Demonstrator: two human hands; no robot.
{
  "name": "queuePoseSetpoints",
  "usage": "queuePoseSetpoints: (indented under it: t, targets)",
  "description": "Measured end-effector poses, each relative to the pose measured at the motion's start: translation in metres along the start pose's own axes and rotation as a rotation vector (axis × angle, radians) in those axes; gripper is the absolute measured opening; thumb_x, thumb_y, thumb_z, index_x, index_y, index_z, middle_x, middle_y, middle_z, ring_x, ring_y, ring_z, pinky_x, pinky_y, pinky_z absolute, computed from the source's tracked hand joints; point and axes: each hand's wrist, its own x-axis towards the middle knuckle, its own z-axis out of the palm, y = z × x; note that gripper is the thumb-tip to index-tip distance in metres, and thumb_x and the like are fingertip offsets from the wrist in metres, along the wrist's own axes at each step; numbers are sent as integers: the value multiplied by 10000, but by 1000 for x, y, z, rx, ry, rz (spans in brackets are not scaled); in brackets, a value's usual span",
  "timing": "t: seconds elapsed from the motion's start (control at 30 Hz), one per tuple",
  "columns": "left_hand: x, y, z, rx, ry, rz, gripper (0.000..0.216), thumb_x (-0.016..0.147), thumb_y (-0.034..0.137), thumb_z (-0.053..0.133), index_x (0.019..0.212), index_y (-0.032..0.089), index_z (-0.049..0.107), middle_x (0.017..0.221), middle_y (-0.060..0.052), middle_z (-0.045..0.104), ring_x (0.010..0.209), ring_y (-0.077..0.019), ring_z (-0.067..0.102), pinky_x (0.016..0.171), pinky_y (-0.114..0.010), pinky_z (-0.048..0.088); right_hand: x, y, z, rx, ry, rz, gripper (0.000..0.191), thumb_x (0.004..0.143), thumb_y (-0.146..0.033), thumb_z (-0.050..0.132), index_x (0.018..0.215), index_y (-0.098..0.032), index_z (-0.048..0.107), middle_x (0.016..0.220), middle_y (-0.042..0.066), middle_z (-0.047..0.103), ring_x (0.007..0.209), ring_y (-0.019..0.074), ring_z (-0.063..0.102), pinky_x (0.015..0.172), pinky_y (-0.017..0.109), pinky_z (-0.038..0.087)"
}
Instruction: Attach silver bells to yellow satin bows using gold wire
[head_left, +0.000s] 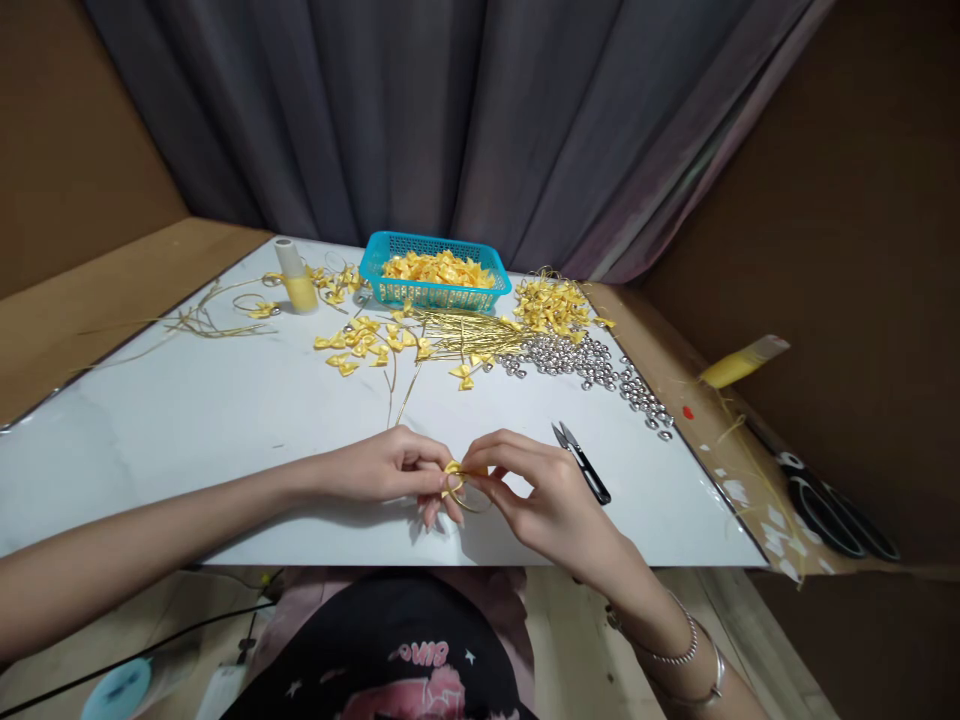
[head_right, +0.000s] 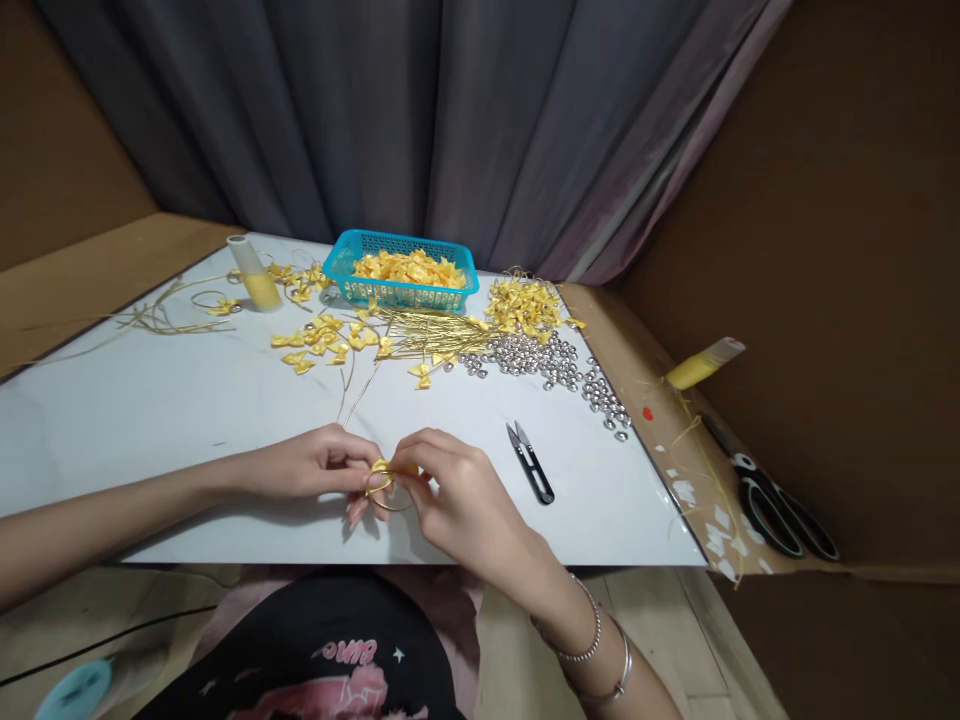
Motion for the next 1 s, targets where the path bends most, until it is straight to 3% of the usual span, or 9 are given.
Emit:
queuePoseSetpoints:
  t: [0.53,0.7,1.0]
  targets:
    - [2,-6,-3,-153,-36,18,202,858,289,565,877,98,627,853,-115,722,641,-138,646,634,-259,510,0,2,1,-14,-19,6,207,821,-16,495,849,-150,651,863,73,667,795,160,627,694,273,507]
    - [3,-6,-1,-236,2,13,247,829,308,549,829,80,645,822,-131,722,620,-156,638,623,-279,507,0,1,1,-13,-31,4,218,819,-7,490,856,-147,653,867,73,668,797,160,628,697,270,507]
    - [6,-4,2,-106,72,-38,304,842,374,581,738,95,645,668,-83,705,539,-124,625,570,-230,477,2,0,2,-17,-37,21,231,813,-4,488,856,-143,668,870,79,672,779,166,630,683,278,507]
